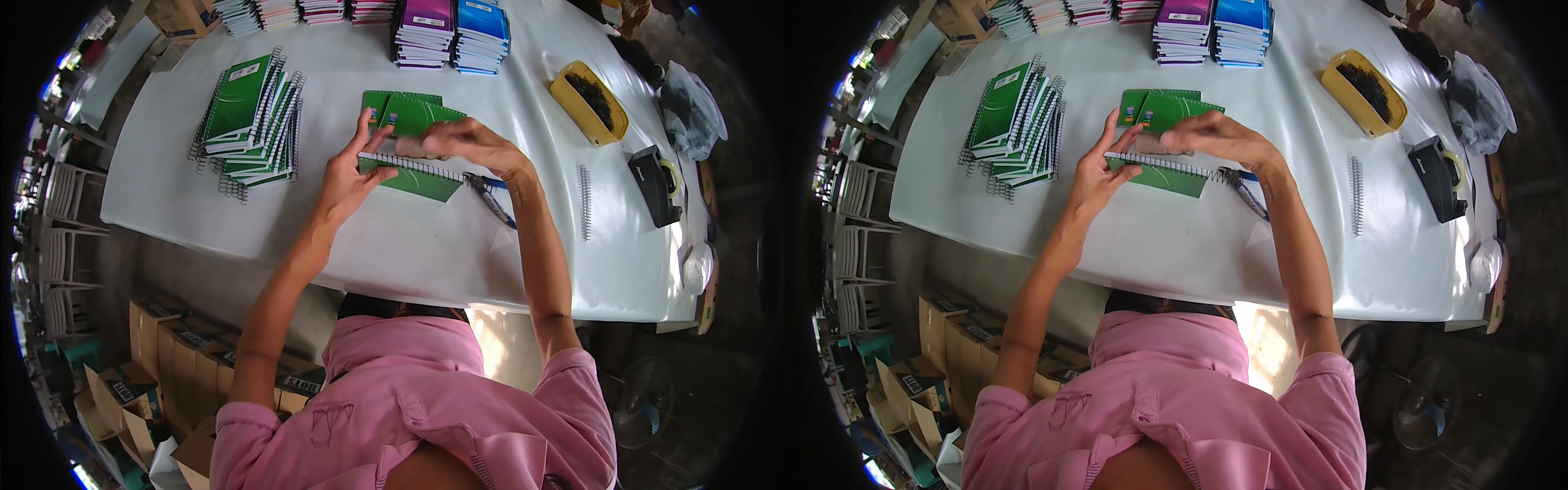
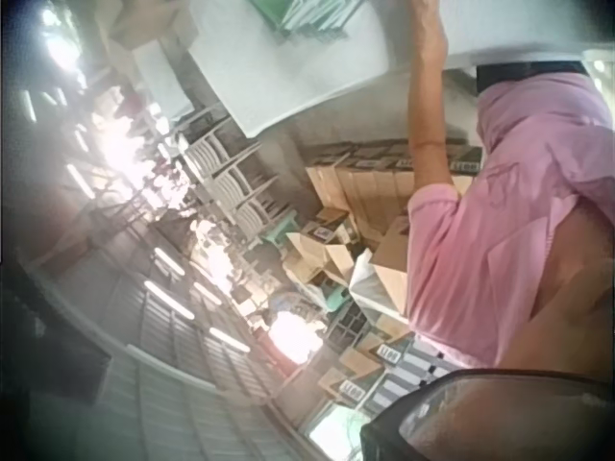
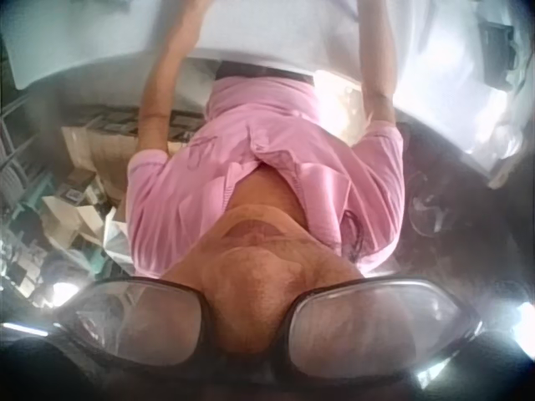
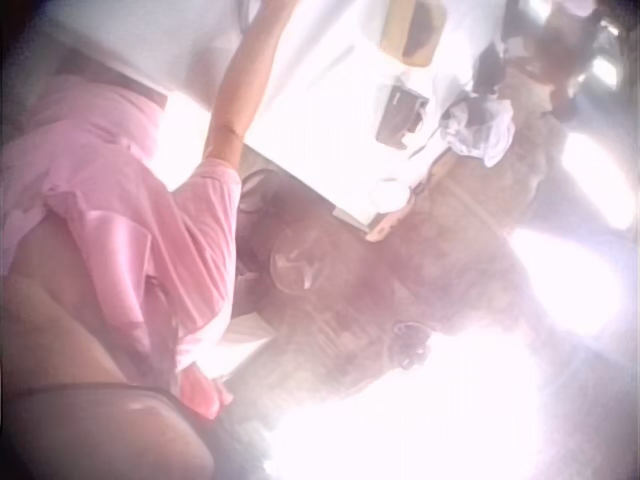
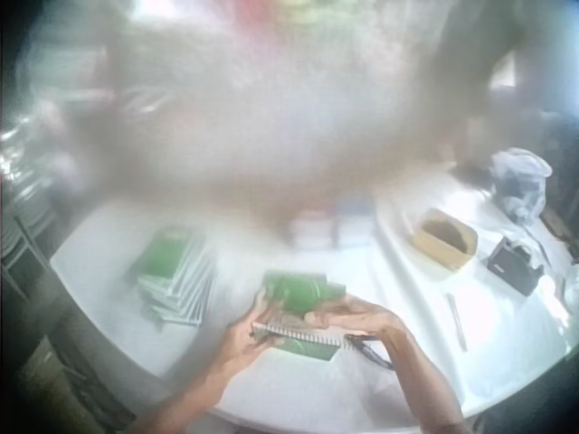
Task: The person trims the spiral binding of green notebooks using pliers. They pick up a notebook, use the pliers to cut the metal spiral, and place the trimmed notebook on a stack. The process is repeated for multiple notebooks on a white table.
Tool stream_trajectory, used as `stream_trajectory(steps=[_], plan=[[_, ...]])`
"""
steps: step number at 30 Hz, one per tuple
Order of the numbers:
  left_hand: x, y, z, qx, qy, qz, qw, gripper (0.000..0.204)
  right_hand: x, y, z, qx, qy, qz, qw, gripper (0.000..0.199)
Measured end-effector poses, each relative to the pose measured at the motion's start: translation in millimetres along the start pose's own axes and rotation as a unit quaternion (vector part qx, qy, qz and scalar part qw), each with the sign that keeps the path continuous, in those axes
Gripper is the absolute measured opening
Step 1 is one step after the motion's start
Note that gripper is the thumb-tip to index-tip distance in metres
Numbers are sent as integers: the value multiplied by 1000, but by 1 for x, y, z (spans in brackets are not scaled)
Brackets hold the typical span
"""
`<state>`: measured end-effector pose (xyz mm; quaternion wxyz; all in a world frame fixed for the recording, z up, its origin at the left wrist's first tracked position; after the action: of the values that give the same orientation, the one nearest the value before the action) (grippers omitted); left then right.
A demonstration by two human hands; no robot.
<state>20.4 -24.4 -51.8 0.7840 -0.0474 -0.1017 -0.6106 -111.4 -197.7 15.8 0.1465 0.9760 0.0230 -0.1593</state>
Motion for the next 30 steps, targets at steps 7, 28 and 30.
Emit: stream_trajectory(steps=[7, 28, 30], plan=[[-5, 6, -6, 26, 3, -10, 1000, 95, 13, -9, 16, 93, 10, 66, 993, 80], [-12, 23, -10, 66, 15, -148, 987, 54, -14, -57, -20, -401, 150, 223, 876, 36], [-14, 24, -13, 42, 23, -147, 988, 51, -4, -77, -25, -420, 131, 219, 871, 29]])
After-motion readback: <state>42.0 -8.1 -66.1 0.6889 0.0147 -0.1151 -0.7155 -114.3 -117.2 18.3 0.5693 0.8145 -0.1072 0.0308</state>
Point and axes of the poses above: each hand's wrist, its own x-axis towards the middle knuckle, its own y-axis out of the back of the hand, z = x × y, the point moved 2 cm from there along x, towards the middle knuckle, and after that the axes turned 15 degrees about -z, right-handed, at the moved point
